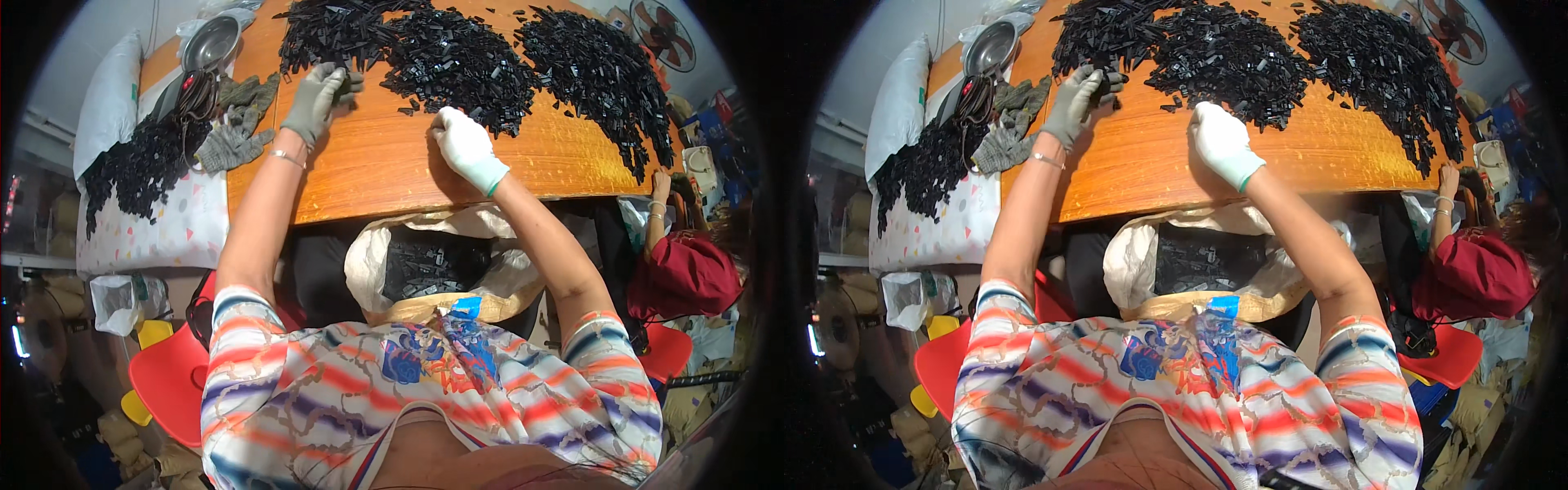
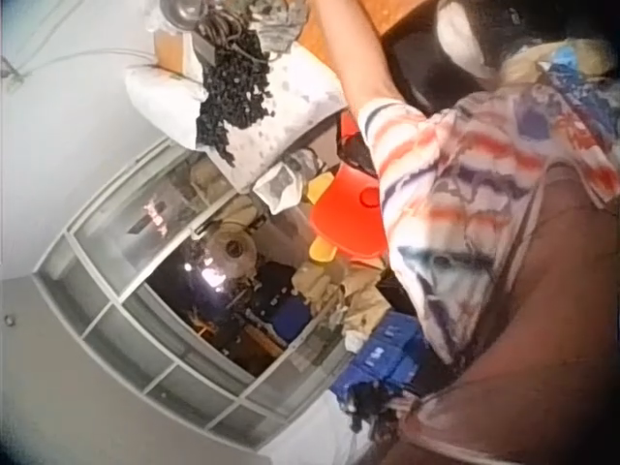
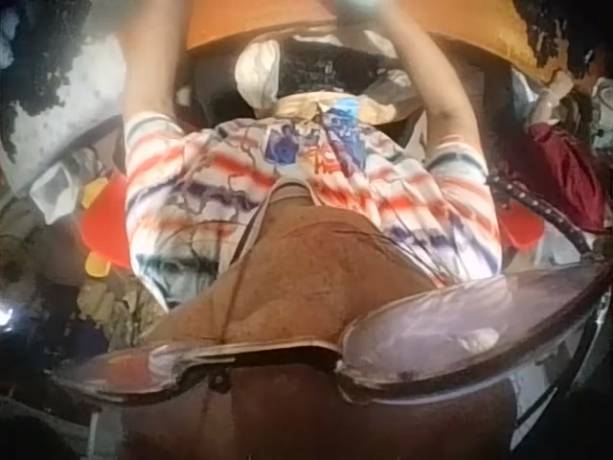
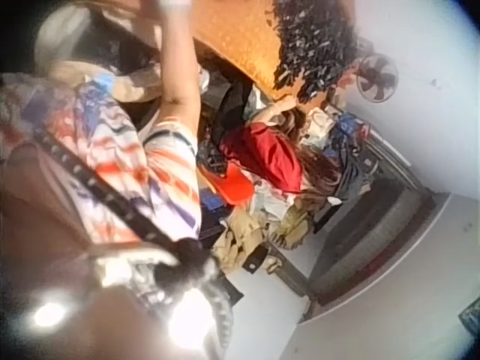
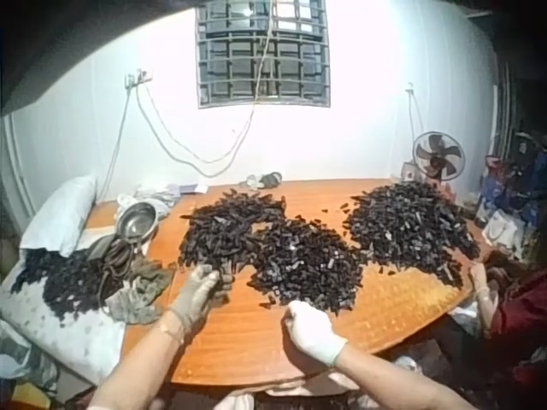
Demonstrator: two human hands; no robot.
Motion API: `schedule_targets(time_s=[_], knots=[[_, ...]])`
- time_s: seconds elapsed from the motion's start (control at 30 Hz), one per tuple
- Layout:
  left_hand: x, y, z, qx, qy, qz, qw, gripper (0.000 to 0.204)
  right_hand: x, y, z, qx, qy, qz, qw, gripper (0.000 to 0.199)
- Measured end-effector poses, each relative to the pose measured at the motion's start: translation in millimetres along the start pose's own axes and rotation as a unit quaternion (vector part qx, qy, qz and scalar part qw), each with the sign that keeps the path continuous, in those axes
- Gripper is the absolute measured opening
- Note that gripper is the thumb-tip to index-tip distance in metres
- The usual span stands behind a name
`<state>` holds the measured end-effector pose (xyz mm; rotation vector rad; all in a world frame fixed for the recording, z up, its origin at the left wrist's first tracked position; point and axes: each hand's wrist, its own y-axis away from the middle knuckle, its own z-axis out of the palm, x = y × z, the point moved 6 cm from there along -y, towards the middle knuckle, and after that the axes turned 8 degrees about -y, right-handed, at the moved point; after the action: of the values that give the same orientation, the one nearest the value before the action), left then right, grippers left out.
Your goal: Sorting and inspecting small black plastic components on a workbench.
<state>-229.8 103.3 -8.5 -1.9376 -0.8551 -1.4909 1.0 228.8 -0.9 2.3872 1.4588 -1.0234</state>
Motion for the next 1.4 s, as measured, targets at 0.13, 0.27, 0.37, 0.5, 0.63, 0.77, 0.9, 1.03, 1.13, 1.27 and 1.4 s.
schedule_targets(time_s=[0.13,0.27,0.37,0.5,0.63,0.77,0.9,1.03,1.13,1.27,1.4], knots=[[1,63,21,-0.175,0.419,-0.034,0.890,0.025,-21,7,-8,-0.024,-0.097,0.012,0.995,0.020],[-7,101,30,-0.215,0.495,-0.064,0.839,0.032,-59,10,-6,-0.083,-0.224,0.052,0.970,0.019],[-3,121,38,-0.230,0.502,-0.077,0.830,0.034,-83,15,-14,-0.084,-0.290,0.055,0.952,0.021],[6,137,43,-0.251,0.488,-0.058,0.834,0.031,-101,23,-14,-0.084,-0.339,0.018,0.937,0.021],[16,150,46,-0.172,0.421,-0.072,0.888,0.030,-102,27,-16,-0.057,-0.332,0.000,0.942,0.026],[21,157,47,-0.151,0.393,-0.024,0.907,0.029,-99,27,-9,-0.036,-0.329,0.015,0.943,0.024],[27,167,55,-0.112,0.421,-0.047,0.899,0.032,-91,26,1,-0.015,-0.339,0.023,0.940,0.024],[22,166,59,-0.115,0.436,-0.050,0.891,0.030,-87,27,6,-0.003,-0.366,0.009,0.931,0.023],[23,168,65,-0.136,0.458,-0.074,0.875,0.027,-87,33,3,-0.009,-0.382,0.032,0.924,0.025],[22,174,67,-0.165,0.391,-0.095,0.901,0.025,-84,36,0,-0.021,-0.372,0.036,0.927,0.024],[21,178,69,-0.220,0.298,-0.074,0.926,0.021,-83,36,1,-0.039,-0.370,0.030,0.928,0.025]])
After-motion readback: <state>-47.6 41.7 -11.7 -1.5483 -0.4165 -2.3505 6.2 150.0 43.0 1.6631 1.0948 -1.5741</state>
